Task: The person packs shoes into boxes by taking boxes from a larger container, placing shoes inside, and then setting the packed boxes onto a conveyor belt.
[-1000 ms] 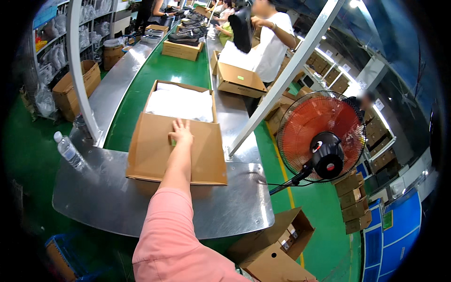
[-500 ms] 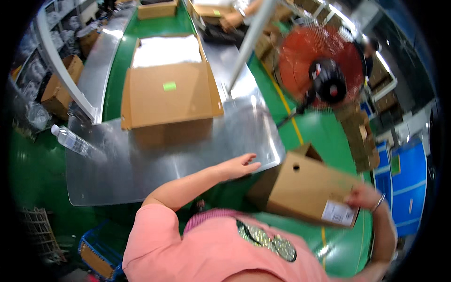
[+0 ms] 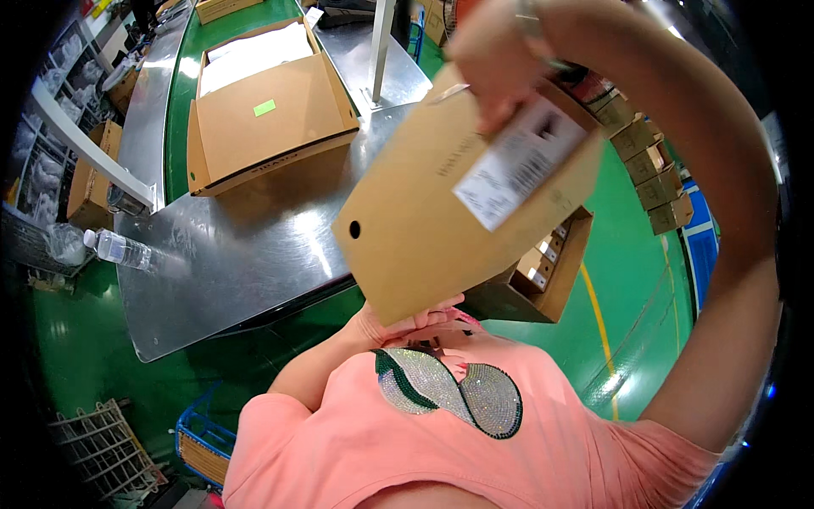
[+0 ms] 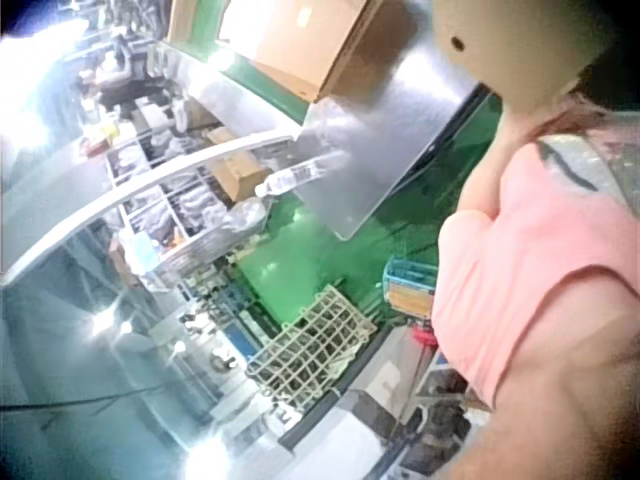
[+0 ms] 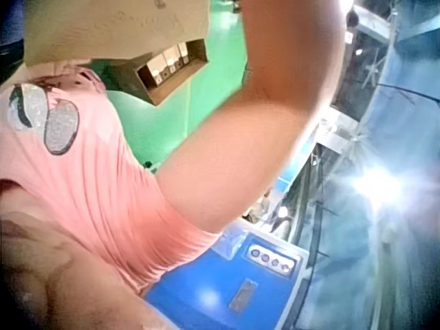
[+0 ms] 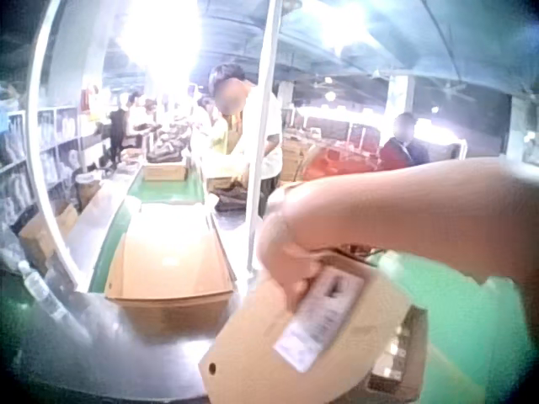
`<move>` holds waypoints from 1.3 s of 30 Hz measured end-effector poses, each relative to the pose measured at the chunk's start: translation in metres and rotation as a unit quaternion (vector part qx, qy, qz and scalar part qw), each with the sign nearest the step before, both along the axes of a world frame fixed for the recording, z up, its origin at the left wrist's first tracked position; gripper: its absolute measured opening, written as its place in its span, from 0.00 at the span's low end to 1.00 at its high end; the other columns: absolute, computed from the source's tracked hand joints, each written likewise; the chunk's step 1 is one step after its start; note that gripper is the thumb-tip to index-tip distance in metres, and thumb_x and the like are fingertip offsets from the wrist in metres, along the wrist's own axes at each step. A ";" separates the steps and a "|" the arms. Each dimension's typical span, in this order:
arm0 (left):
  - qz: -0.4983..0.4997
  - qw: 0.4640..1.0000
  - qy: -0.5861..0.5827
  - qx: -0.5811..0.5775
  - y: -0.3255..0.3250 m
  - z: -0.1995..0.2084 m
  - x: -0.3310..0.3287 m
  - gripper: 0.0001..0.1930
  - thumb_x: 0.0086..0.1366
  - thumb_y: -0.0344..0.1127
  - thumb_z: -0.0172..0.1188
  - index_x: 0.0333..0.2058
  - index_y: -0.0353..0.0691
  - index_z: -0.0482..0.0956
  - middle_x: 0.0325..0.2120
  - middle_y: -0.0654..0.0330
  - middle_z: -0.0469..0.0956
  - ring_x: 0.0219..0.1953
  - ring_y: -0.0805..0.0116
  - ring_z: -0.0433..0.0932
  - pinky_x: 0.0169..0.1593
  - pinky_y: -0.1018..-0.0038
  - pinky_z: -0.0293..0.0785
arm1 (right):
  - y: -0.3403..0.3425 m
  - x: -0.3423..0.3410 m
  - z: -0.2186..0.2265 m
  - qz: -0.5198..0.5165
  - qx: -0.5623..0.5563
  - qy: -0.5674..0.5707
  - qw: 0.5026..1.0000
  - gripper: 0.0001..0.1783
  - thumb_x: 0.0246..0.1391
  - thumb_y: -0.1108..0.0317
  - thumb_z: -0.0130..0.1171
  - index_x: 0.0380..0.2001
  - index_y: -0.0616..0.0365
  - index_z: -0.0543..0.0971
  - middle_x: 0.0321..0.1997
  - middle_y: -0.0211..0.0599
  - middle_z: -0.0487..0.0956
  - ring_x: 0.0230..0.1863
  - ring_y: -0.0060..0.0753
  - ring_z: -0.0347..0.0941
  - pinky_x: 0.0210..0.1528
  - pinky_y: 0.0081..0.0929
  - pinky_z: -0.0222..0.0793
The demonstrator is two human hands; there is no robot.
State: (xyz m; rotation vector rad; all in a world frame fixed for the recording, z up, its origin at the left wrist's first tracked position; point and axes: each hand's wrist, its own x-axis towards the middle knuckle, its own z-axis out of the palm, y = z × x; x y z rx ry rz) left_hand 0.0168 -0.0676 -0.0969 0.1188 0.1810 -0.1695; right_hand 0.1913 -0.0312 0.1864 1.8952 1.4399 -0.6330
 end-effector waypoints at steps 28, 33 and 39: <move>0.264 0.831 0.292 0.394 0.029 -0.025 -0.065 0.11 0.56 0.38 0.45 0.35 0.37 0.65 0.30 0.53 0.72 0.30 0.70 0.71 0.30 0.80 0.66 | -0.037 0.019 -0.192 0.007 0.464 0.198 0.863 0.15 0.40 0.69 0.49 0.36 0.51 0.71 0.29 0.35 0.73 0.32 0.36 0.70 0.32 0.30 0.65; 0.459 0.656 0.293 0.523 0.086 -0.013 -0.037 0.15 0.54 0.37 0.49 0.38 0.35 0.64 0.32 0.57 0.68 0.35 0.72 0.67 0.37 0.80 0.62 | -0.228 0.149 -0.285 -0.386 0.673 0.072 0.628 0.09 0.46 0.69 0.45 0.26 0.64 0.71 0.22 0.39 0.71 0.25 0.28 0.67 0.29 0.24 0.63; 0.268 0.857 0.148 0.415 0.107 -0.049 0.007 0.41 0.50 0.49 0.51 0.54 0.37 0.38 0.51 0.52 0.50 0.53 0.63 0.53 0.51 0.71 0.55 | -0.296 0.056 -0.361 -0.786 0.342 0.432 0.282 0.26 0.44 0.43 0.42 0.42 0.47 0.64 0.24 0.38 0.71 0.09 0.21 0.50 0.10 0.19 0.46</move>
